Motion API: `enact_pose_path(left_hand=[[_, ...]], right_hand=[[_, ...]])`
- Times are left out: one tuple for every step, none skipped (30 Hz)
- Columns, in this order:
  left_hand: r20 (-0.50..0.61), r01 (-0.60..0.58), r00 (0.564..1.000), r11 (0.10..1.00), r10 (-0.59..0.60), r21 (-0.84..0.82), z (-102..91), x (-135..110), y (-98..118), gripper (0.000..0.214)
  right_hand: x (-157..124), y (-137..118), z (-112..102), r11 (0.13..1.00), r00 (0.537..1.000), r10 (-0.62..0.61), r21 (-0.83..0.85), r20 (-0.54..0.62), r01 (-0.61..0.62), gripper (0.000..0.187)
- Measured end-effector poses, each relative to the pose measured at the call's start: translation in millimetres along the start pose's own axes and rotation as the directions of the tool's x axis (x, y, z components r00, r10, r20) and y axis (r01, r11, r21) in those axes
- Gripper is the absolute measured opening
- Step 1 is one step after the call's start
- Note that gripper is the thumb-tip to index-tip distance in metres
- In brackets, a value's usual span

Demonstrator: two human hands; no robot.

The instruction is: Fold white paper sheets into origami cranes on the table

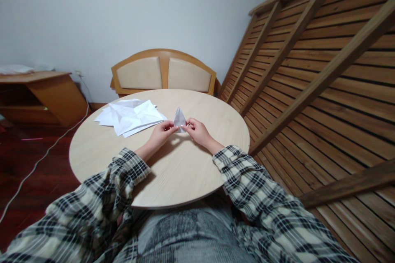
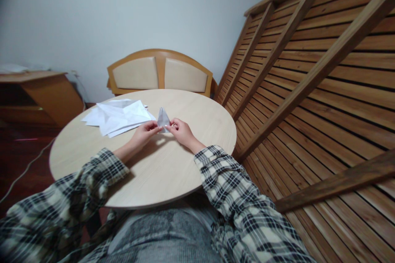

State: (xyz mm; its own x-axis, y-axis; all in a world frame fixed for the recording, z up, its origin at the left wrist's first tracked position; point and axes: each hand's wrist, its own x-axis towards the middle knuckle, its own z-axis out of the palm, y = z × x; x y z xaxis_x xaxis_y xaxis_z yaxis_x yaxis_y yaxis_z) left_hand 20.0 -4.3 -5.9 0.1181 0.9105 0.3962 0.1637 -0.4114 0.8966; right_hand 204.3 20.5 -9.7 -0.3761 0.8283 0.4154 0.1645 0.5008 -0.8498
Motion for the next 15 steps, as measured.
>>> enact_pose_path(left_hand=[[-0.011,0.0,1.0,1.0,0.0,0.014,0.1,-0.5,1.7,0.016],[-0.024,0.001,1.0,1.0,0.0,0.03,0.2,-1.1,3.3,0.018],[-0.036,0.001,0.999,0.999,0.001,0.05,0.2,-1.6,4.7,0.02],[-0.046,0.0,0.999,0.997,0.003,0.071,0.1,-2.1,5.9,0.023],[-0.053,-0.002,0.999,0.996,0.007,0.089,0.0,-2.5,6.9,0.025],[-0.057,-0.006,0.998,0.995,0.011,0.102,-0.2,-2.8,7.7,0.027],[-0.057,-0.009,0.998,0.994,0.016,0.11,-0.3,-3.1,8.2,0.028],[-0.052,-0.013,0.998,0.993,0.019,0.114,-0.5,-3.2,8.6,0.029],[-0.045,-0.016,0.999,0.993,0.021,0.116,-0.6,-3.3,8.8,0.03],[-0.038,-0.019,0.999,0.993,0.023,0.119,-0.7,-3.4,8.9,0.031],[-0.03,-0.021,0.999,0.992,0.025,0.124,-0.8,-3.4,9.0,0.032],[-0.023,-0.025,0.999,0.991,0.028,0.13,-0.8,-3.4,9.1,0.032],[-0.017,-0.028,0.999,0.991,0.031,0.134,-0.8,-3.4,9.2,0.032],[-0.011,-0.03,0.999,0.99,0.032,0.138,-0.7,-3.5,9.3,0.032],[-0.005,-0.032,0.999,0.99,0.033,0.138,-0.6,-3.5,9.3,0.032]], right_hand=[[-0.3,-0.9,0.0,1.0,1.0,-0.002,-0.007,0.0,0.002,0.026],[-0.7,-2.0,0.0,1.0,1.0,-0.004,-0.014,0.003,0.005,0.026],[-1.1,-3.3,0.0,1.0,1.0,-0.007,-0.02,0.008,0.007,0.027],[-1.6,-4.7,-0.1,1.0,1.0,-0.008,-0.02,0.016,0.008,0.027],[-2.2,-6.0,-0.2,1.0,1.0,-0.005,-0.018,0.027,0.006,0.028],[-2.7,-7.2,-0.3,1.0,0.999,0.0,-0.013,0.039,0.001,0.028],[-3.2,-8.2,-0.5,1.0,0.999,0.007,-0.01,0.052,-0.006,0.029],[-3.6,-8.9,-0.7,1.0,0.998,0.016,-0.011,0.063,-0.015,0.029],[-4.0,-9.4,-0.8,1.0,0.997,0.027,-0.017,0.072,-0.025,0.029],[-4.2,-9.5,-1.0,0.999,0.996,0.039,-0.025,0.08,-0.037,0.03],[-4.4,-9.5,-1.1,0.998,0.995,0.053,-0.03,0.088,-0.05,0.031],[-4.4,-9.2,-1.1,0.997,0.993,0.067,-0.03,0.096,-0.064,0.031],[-4.4,-8.8,-1.1,0.997,0.991,0.079,-0.025,0.104,-0.077,0.031],[-4.2,-8.2,-1.0,0.996,0.99,0.088,-0.016,0.113,-0.087,0.031],[-4.0,-7.6,-0.9,0.996,0.988,0.093,-0.005,0.122,-0.093,0.031]])
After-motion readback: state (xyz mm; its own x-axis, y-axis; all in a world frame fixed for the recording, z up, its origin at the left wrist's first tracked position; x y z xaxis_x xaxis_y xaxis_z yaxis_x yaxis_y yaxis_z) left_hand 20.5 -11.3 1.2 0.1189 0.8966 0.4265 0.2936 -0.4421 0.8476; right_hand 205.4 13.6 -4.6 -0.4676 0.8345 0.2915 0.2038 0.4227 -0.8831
